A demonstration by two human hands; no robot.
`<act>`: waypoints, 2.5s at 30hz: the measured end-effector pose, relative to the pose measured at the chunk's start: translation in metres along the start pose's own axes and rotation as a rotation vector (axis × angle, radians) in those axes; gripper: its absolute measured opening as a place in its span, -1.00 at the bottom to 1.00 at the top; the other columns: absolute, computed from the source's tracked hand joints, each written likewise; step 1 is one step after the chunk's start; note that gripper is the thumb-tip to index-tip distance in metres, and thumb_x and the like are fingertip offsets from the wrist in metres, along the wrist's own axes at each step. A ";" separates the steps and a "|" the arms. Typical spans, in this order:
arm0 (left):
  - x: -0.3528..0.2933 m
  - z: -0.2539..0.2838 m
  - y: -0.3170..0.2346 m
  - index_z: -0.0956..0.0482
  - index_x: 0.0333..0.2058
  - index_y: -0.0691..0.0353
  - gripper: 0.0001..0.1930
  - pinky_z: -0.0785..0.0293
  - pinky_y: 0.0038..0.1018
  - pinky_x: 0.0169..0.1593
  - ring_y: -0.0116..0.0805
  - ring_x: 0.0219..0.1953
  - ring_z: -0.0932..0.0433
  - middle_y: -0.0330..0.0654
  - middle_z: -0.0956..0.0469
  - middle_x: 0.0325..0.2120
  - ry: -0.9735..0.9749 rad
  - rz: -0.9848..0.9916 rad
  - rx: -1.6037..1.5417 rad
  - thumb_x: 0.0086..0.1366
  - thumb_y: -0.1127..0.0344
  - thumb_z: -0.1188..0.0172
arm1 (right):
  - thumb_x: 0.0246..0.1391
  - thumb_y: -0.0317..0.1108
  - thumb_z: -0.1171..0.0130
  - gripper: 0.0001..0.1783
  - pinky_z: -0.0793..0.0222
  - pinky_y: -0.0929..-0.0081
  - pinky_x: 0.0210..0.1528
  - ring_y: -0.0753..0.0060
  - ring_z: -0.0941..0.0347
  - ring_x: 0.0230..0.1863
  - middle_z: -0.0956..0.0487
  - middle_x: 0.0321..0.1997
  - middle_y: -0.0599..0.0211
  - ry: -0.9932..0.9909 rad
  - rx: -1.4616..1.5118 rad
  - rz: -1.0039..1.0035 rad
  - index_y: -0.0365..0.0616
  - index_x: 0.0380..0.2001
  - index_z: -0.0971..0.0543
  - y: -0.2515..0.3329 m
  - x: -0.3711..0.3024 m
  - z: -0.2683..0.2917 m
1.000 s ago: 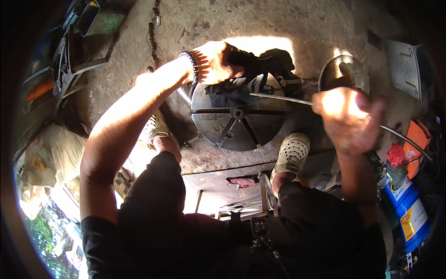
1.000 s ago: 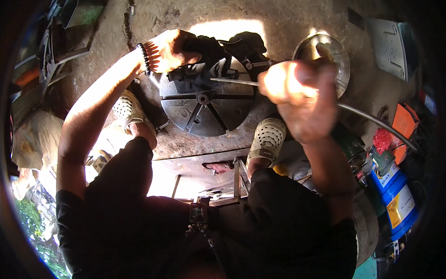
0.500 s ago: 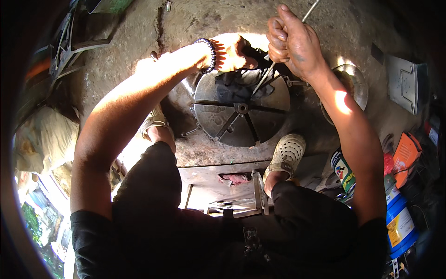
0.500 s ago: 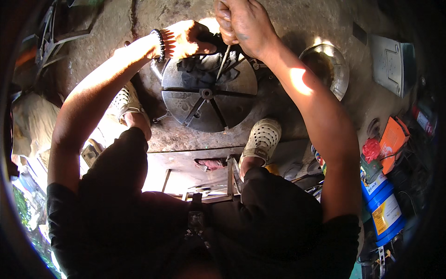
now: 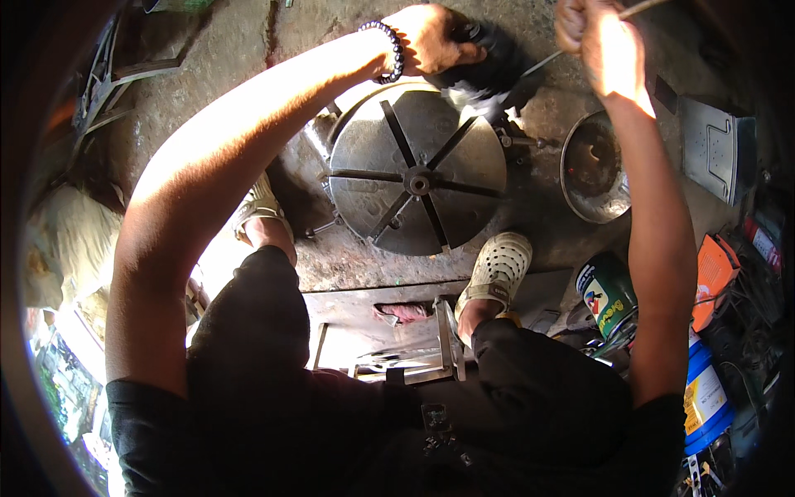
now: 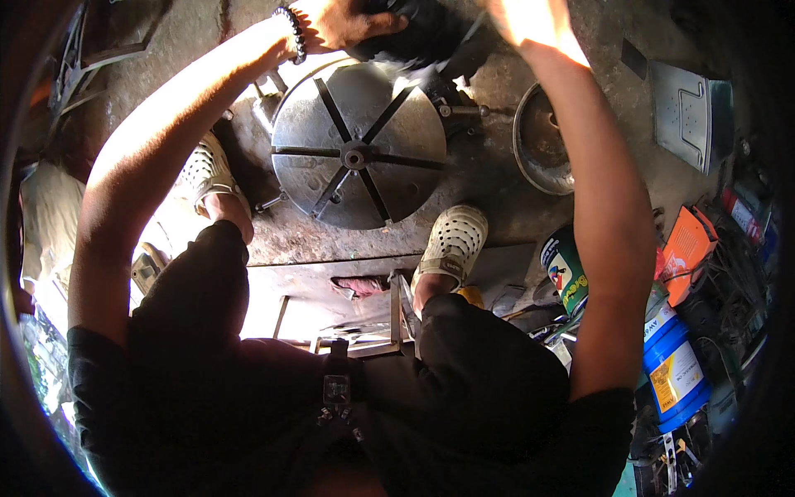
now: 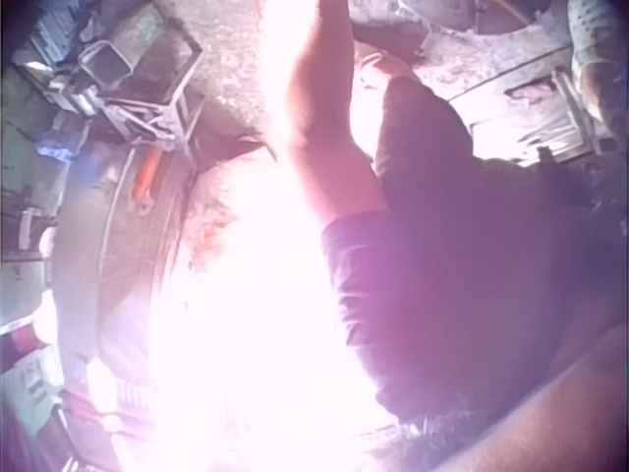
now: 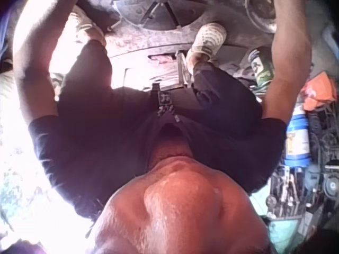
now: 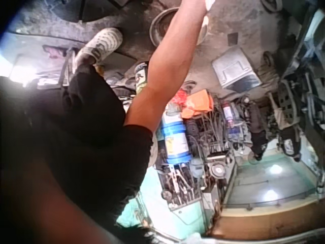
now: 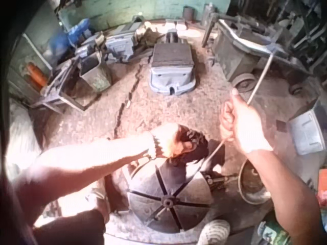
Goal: The person sits on the floor and uses a metal rod to scrape a dark substance from a circular metal object. They then wipe the object with a cloth, repeating the scraping and wiping actions across different sections.
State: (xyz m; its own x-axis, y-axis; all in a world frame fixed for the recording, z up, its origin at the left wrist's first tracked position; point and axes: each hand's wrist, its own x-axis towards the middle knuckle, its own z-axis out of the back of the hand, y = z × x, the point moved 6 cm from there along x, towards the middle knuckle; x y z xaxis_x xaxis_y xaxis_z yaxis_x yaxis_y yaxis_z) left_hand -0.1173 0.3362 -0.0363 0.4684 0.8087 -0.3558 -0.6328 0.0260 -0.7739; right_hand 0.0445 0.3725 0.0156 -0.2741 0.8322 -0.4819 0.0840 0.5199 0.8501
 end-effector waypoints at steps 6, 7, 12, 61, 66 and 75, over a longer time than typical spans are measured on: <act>-0.003 0.028 -0.012 -0.58 -0.39 0.23 -0.77 -0.37 -0.41 -0.42 -0.45 -0.53 -0.44 -0.23 -0.52 -0.62 -0.008 -0.061 -0.249 0.26 0.16 -0.20 | 0.38 -0.01 0.36 -0.50 -0.02 0.45 -0.42 0.53 0.02 -0.65 -0.12 -0.69 0.49 0.257 0.114 0.352 -0.03 -0.62 -0.22 0.062 -0.031 0.074; -0.011 0.036 -0.011 -0.58 -0.38 0.22 -0.78 -0.35 -0.44 -0.43 -0.48 -0.54 -0.43 -0.27 -0.51 -0.62 0.037 -0.006 -0.258 0.26 0.17 -0.21 | 0.37 0.00 0.36 -0.49 -0.02 0.45 -0.42 0.53 0.02 -0.65 -0.12 -0.68 0.49 0.187 0.141 0.334 -0.03 -0.62 -0.22 0.058 -0.038 0.081; -0.069 0.063 -0.029 -0.60 -0.34 0.22 -0.79 -0.29 -0.54 -0.48 -0.64 -0.55 -0.37 -0.42 -0.49 -0.58 0.259 0.172 -0.232 0.28 0.18 -0.24 | 0.35 0.08 0.32 -0.45 0.01 0.46 -0.40 0.55 0.04 -0.63 -0.10 -0.68 0.51 -0.170 0.265 0.248 -0.01 -0.65 -0.21 0.031 -0.095 0.057; -0.125 0.032 -0.031 -0.56 -0.20 0.35 -0.76 -0.45 -0.59 -0.29 -0.56 -0.43 -0.51 -0.27 -0.59 -0.46 -0.157 0.286 -0.541 0.26 0.30 -0.22 | 0.33 0.14 0.32 -0.45 0.02 0.39 -0.33 0.52 0.08 -0.57 -0.07 -0.66 0.48 0.211 0.414 0.585 0.00 -0.61 -0.20 0.000 -0.153 0.066; -0.115 -0.010 -0.032 -0.54 -0.37 0.40 -0.76 -0.30 -0.50 -0.44 -0.59 -0.54 -0.31 -0.30 -0.45 -0.63 0.015 0.221 -0.328 0.25 0.27 -0.18 | 0.34 0.21 0.40 -0.37 -0.07 0.40 -0.34 0.45 0.01 -0.58 -0.09 -0.65 0.49 -0.035 0.509 0.534 -0.04 -0.63 -0.23 -0.021 -0.169 0.056; -0.113 -0.022 -0.037 -0.51 -0.35 0.51 -0.68 -0.35 -0.43 -0.44 -0.47 -0.52 -0.36 -0.13 -0.49 -0.60 0.041 0.179 -0.201 0.23 0.25 -0.18 | 0.31 0.11 0.38 -0.45 0.04 0.43 -0.48 0.49 0.08 -0.65 -0.07 -0.69 0.49 0.082 0.485 0.483 0.01 -0.67 -0.13 -0.043 -0.154 0.030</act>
State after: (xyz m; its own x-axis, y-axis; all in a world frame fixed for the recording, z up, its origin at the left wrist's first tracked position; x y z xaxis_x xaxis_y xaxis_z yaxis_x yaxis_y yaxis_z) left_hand -0.1335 0.2303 0.0207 0.3875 0.7652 -0.5142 -0.5747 -0.2355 -0.7837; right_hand 0.1119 0.2276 0.0471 -0.1682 0.9850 -0.0392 0.6293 0.1379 0.7649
